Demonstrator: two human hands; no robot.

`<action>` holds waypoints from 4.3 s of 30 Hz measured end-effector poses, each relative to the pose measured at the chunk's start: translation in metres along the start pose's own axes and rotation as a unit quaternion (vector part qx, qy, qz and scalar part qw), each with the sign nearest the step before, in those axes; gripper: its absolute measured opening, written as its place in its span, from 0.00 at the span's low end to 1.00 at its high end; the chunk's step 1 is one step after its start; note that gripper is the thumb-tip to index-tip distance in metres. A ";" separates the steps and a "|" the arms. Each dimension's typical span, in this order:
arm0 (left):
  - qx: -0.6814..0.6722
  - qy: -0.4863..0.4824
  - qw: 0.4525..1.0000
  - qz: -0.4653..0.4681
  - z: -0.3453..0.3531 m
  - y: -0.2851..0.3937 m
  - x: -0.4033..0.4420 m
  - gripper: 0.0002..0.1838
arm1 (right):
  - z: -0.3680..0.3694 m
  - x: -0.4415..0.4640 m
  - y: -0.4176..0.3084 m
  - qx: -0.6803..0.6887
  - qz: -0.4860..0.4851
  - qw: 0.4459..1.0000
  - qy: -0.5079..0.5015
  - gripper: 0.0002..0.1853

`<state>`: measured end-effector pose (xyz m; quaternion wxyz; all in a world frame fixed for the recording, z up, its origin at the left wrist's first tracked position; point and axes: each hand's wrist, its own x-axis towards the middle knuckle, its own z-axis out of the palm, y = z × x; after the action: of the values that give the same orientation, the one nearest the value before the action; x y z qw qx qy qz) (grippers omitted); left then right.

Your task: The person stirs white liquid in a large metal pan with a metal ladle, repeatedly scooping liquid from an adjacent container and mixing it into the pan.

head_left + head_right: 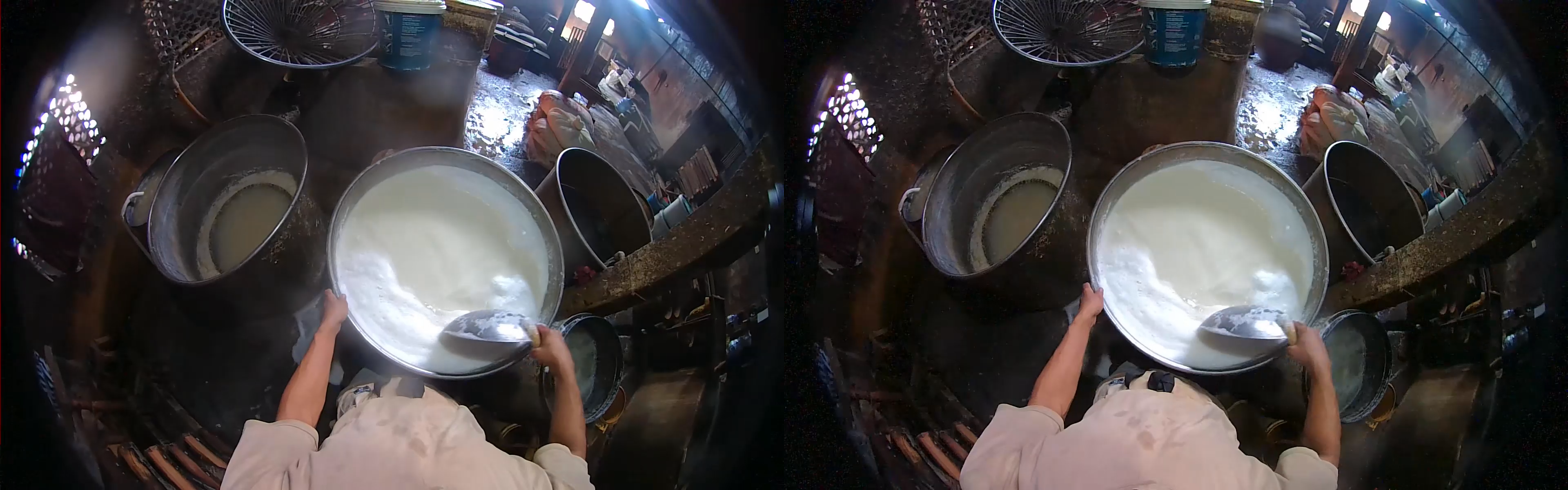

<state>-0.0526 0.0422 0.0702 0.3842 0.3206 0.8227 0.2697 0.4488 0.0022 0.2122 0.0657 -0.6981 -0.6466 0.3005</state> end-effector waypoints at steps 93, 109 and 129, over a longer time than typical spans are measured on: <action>-0.050 0.010 0.999 -0.005 0.012 -0.002 -0.029 0.25 | -0.004 -0.006 -0.002 -0.009 0.009 1.000 0.019 0.22; 0.020 0.032 0.997 -0.060 0.023 -0.007 -0.023 0.26 | 0.007 0.152 0.021 0.018 0.068 0.979 0.193 0.16; -0.092 -0.077 0.993 -0.021 0.008 -0.015 -0.017 0.32 | 0.167 0.047 -0.085 0.193 0.084 0.977 0.022 0.17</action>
<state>-0.0427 0.0211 0.0631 0.4797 0.2865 0.7689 0.3108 0.2903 0.0105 0.1023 0.1882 -0.7304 -0.5137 0.4090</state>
